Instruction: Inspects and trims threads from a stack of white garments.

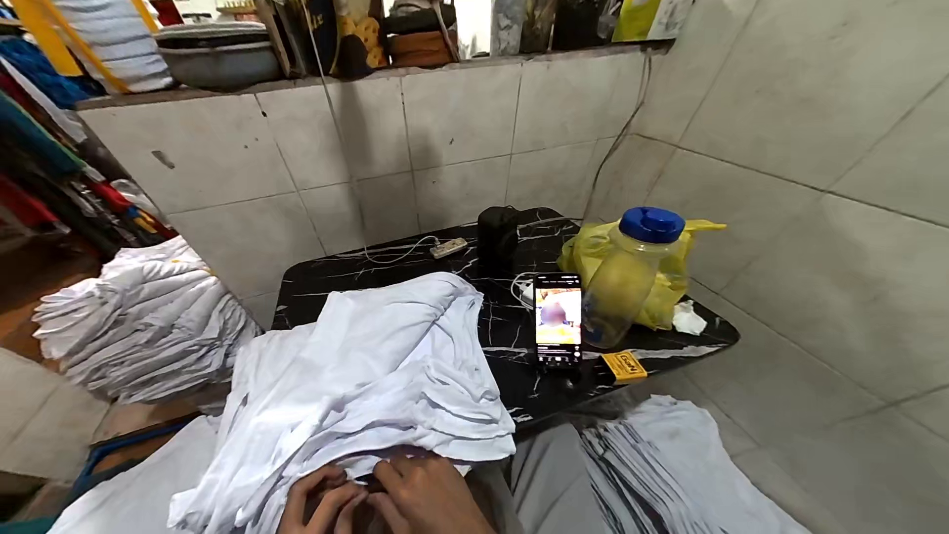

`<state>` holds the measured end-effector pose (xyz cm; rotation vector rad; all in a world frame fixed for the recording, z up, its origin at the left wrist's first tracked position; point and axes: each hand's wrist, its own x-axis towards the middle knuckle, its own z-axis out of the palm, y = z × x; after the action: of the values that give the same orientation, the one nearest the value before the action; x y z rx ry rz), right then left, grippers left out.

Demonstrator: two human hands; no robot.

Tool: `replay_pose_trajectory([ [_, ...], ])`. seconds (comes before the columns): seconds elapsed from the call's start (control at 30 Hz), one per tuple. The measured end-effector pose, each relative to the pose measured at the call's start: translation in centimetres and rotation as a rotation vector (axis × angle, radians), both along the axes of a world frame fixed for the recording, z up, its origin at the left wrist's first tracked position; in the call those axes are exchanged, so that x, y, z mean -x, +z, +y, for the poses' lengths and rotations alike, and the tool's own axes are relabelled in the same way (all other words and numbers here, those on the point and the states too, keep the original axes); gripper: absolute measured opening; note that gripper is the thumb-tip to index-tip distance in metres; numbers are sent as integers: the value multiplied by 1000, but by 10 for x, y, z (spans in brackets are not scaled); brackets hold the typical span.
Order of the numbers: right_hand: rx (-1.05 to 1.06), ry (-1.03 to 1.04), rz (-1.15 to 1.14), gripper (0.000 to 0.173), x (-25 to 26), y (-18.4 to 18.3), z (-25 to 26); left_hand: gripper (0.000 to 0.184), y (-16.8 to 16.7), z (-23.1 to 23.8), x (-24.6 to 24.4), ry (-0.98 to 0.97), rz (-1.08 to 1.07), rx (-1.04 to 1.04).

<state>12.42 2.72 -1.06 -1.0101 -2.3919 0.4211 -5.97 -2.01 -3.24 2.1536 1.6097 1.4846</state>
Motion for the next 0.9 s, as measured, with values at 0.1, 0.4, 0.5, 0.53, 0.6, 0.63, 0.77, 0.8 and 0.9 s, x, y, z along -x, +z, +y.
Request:
replay_pose_trajectory([
  [0.1, -47, -62, 58, 29, 2, -10, -1, 8, 2, -2, 2, -28, -19, 33],
  [0.4, 351, -106, 403, 37, 0, -14, 11, 11, 13, 0, 28, -60, -49, -6],
  [0.5, 554, -55, 471, 30, 3, -12, 8, 17, 13, 4, 21, 4, -33, -29],
  [0.53, 580, -42, 521, 28, 4, -15, 8, 20, 14, 5, 19, 13, -29, -23],
  [0.6, 613, -38, 567, 25, 6, -16, 8, 25, 14, 6, 15, 21, -24, -3],
  [0.63, 617, -39, 574, 24, 6, -16, 8, 25, 14, 7, 14, 33, -14, 3],
  [0.77, 616, -32, 546, 21, 6, -15, 9, 21, 9, 11, 5, 121, 79, -5],
  [0.8, 607, -30, 539, 20, 6, -16, 10, 16, 7, 12, 3, 136, 80, -18],
  [0.9, 607, -21, 534, 19, 5, -17, 11, 11, 5, 14, 0, 129, 28, -41],
])
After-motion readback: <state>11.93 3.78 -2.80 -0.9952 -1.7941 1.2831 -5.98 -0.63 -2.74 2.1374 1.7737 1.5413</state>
